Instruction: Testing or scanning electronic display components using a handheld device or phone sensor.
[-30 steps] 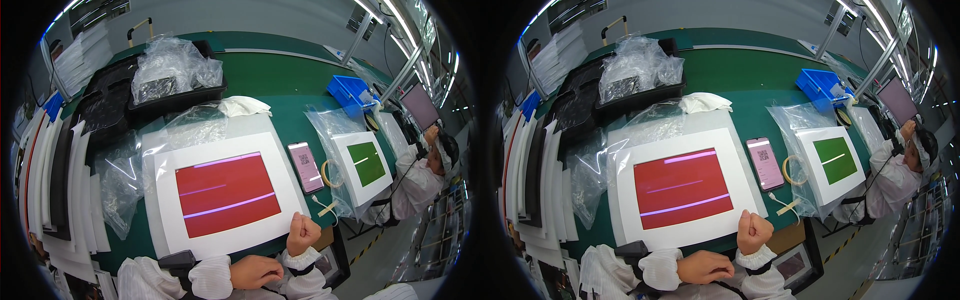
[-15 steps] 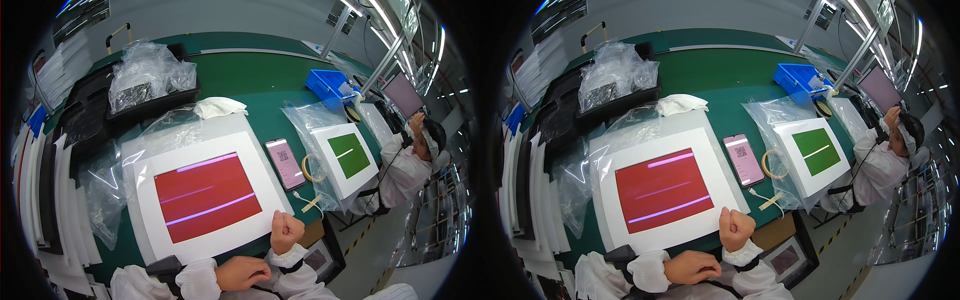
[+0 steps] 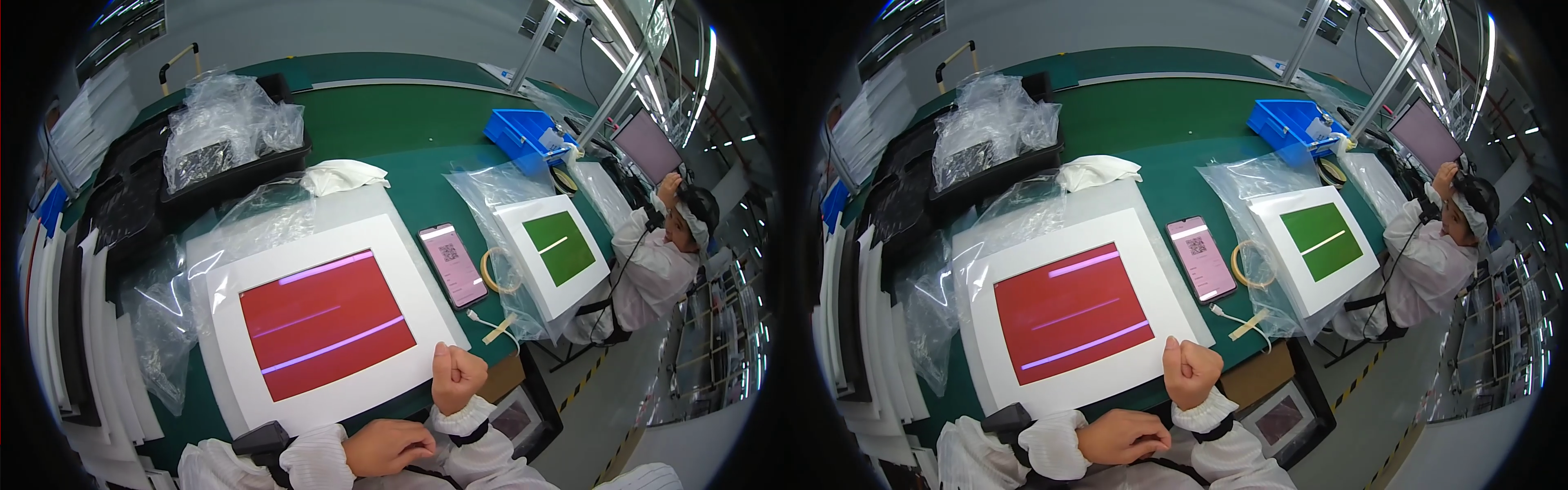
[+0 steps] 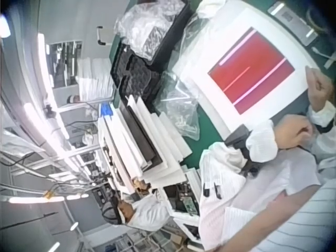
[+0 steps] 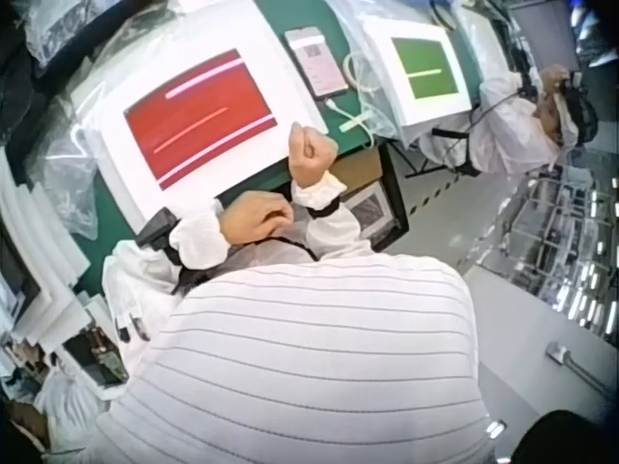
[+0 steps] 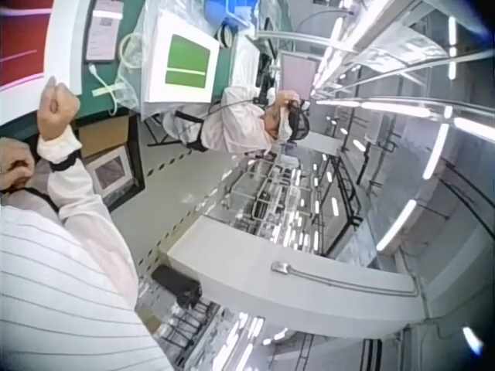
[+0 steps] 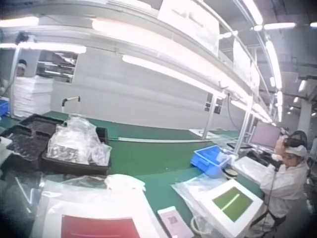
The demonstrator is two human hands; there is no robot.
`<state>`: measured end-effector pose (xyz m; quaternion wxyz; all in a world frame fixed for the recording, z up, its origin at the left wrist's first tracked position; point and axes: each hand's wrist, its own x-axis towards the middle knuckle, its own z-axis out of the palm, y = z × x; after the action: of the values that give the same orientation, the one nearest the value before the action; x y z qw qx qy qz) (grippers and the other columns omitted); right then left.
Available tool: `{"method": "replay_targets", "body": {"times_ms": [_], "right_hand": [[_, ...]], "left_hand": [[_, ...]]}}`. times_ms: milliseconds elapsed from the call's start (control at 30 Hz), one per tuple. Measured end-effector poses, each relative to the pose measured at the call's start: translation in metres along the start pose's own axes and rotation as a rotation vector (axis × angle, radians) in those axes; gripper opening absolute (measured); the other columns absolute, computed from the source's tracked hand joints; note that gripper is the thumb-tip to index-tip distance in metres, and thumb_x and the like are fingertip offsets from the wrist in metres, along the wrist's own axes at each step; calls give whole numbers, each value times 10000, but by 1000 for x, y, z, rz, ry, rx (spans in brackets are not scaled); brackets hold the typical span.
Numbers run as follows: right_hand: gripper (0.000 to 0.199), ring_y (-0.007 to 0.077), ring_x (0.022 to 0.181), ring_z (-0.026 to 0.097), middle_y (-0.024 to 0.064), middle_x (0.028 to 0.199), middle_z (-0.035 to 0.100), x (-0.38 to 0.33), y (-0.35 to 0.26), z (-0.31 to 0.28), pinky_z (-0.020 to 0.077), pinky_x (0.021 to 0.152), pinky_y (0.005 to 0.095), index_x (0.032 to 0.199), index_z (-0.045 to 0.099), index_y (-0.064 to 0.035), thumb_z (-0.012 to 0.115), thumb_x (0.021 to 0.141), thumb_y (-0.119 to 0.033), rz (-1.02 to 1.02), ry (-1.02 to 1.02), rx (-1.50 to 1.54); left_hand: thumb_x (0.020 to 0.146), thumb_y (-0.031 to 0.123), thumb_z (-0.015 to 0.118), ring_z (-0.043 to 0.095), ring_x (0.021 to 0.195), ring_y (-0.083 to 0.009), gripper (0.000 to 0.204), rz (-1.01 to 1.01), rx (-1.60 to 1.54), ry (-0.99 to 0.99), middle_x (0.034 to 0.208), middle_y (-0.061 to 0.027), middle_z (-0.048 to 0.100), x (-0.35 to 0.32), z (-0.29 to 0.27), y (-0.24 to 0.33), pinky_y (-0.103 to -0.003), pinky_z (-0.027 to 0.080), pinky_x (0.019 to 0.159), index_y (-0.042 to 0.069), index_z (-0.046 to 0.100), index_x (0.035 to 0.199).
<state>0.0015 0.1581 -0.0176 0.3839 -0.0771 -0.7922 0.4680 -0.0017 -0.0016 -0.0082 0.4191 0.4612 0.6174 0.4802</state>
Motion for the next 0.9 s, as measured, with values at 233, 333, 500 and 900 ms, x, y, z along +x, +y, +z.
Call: {"method": "replay_targets", "body": {"times_ms": [233,333,500,900], "right_hand": [[443,67,413,191,-7,445,223,-1,1,2,130,408,289,506,271,-41,582,817,9,2,16,1],[441,71,411,190,-4,446,221,0,-1,2,132,407,292,505,274,-40,585,813,7,4,13,-6],[441,75,410,191,-1,446,219,0,-1,2,135,406,293,500,279,-41,589,811,1,6,19,1],[437,92,396,201,16,441,222,2,-2,2,147,400,302,490,297,-35,603,801,-7,1,13,-20]], "left_hand": [[862,145,563,599,793,-239,114,20,19,12,874,-74,619,0,0,-1,-308,479,696,48,589,917],[857,140,566,598,791,-240,109,29,23,18,866,-73,619,-1,0,-1,-309,478,694,48,587,911],[852,138,567,596,787,-238,103,16,30,5,858,-70,618,0,0,0,-311,475,694,50,585,903],[858,116,585,595,687,-194,81,42,18,72,809,-58,610,0,1,1,-275,469,622,52,602,905]]}}
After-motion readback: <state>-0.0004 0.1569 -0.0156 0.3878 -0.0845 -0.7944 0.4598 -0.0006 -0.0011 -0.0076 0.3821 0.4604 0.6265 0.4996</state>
